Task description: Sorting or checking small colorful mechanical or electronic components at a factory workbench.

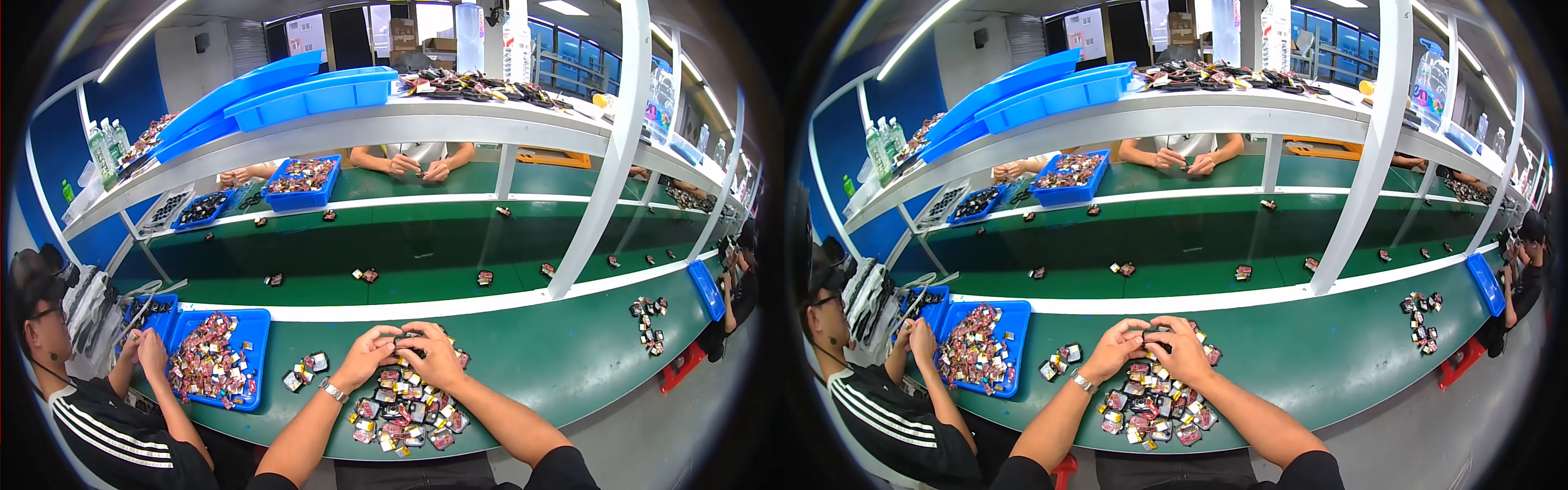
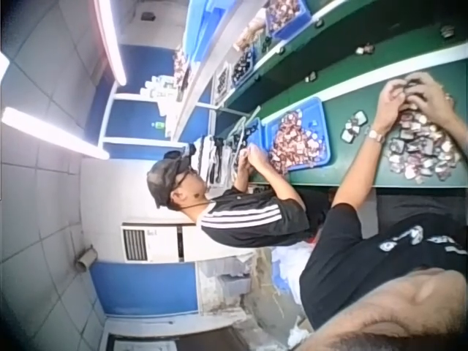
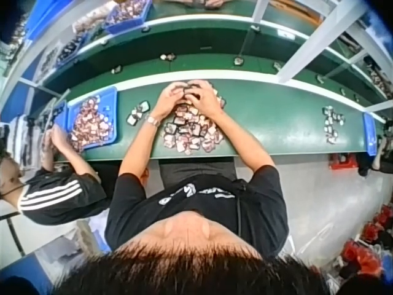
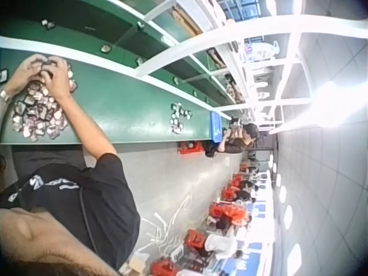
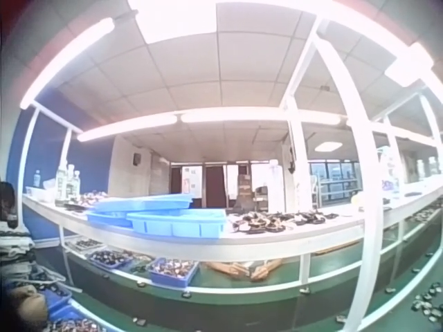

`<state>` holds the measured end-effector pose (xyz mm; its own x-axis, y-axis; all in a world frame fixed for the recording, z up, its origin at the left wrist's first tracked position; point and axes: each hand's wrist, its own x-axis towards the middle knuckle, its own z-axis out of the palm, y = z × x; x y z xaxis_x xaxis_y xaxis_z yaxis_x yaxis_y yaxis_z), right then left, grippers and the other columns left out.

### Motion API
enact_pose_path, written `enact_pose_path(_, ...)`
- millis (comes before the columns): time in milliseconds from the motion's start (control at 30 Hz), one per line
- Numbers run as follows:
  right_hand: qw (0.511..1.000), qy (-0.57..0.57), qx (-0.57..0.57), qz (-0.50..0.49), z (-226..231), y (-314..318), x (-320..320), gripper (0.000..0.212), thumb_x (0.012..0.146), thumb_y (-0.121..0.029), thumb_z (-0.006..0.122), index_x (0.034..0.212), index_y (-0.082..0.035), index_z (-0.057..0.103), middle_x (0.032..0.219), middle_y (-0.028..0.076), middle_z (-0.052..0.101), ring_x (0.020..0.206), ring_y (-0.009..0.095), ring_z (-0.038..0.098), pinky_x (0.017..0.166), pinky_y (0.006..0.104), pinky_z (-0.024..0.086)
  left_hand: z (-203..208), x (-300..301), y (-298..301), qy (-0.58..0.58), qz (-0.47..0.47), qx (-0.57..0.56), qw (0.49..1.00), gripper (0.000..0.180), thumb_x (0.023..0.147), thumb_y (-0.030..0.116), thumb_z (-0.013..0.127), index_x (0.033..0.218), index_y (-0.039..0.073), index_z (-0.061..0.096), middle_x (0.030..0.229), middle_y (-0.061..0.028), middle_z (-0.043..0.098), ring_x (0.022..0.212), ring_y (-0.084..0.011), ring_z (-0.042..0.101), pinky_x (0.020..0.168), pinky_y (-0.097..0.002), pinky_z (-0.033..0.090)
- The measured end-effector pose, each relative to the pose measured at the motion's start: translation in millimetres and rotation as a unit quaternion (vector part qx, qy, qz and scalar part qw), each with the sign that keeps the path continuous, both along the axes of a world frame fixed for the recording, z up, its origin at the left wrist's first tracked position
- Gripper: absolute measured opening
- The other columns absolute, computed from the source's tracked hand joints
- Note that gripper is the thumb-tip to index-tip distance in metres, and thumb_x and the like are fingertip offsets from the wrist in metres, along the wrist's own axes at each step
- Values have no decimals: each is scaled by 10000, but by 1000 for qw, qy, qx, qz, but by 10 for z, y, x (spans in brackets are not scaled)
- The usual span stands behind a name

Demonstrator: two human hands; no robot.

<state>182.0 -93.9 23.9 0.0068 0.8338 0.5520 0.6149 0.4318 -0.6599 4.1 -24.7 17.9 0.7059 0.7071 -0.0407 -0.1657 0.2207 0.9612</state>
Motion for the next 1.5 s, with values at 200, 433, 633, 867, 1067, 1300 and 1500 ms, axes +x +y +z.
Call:
enact_pose_path(200, 1000, 11, -10, 0, -64, 13, -3, 158, 777, -112, 725, 934, -94, 736, 1147, 86, 631, 1097, 285, 567, 949, 404, 446, -28, 3, 4, 6, 3, -3, 1000, 250, 992, 89, 487, 1241, 67, 506, 1165, -71, 626, 1021, -111, 606, 839, -251, 525)
enact_pose_path(433, 999, 28, 22, 11, 75, 15, -70, 198, 778, -113, 714, 974, -91, 729, 1221, 100, 596, 1178, 303, 519, 962, 403, 450, -59, 48, 4, -90, 25, -12, 996, 257, 981, 68, 512, 1236, 52, 482, 1144, -93, 632, 1032, -157, 622, 878, -299, 543)
enact_pose_path(633, 1000, 6, 10, -16, 40, -3, -63, 199, 782, -96, 699, 979, -91, 728, 1231, 112, 591, 1178, 309, 518, 923, 389, 484, -99, 23, 0, -72, 25, -20, 997, 262, 985, 48, 487, 1247, 42, 470, 1187, -121, 616, 1066, -170, 612, 897, -301, 536)
enact_pose_path(867, 999, 42, 18, 15, 4, 51, 10, 174, 784, -79, 681, 954, -73, 718, 1282, 130, 576, 1177, 322, 529, 962, 405, 455, -81, 114, -75, -59, 31, 37, 997, 254, 998, 44, 456, 1252, 39, 466, 1218, -102, 604, 1092, -163, 598, 907, -285, 533)
enact_pose_path(1067, 998, 13, 56, -21, 78, -11, 5, 143, 796, -52, 684, 936, -37, 706, 1148, 115, 618, 1067, 281, 588, 852, 348, 517, -81, 67, -43, -36, 59, 7, 998, 266, 994, 42, 460, 1260, 47, 465, 1175, -77, 618, 1054, -116, 593, 870, -264, 539)
enact_pose_path(1300, 994, 83, 52, -48, 36, 80, -23, 96, 794, -25, 683, 887, -16, 659, 943, 100, 629, 803, 251, 652, 697, 317, 543, -38, 110, -60, -51, 46, -15, 998, 262, 989, 33, 470, 1251, 32, 467, 1159, -98, 619, 1049, -143, 601, 899, -297, 545)
enact_pose_path(1500, 996, 5, 80, -39, 120, 22, -54, 122, 774, -32, 692, 891, -27, 655, 943, 92, 623, 804, 242, 647, 682, 327, 535, -62, 96, -45, -43, 56, -3, 997, 248, 988, 45, 483, 1233, 15, 474, 1146, -108, 627, 1044, -158, 615, 883, -311, 555)
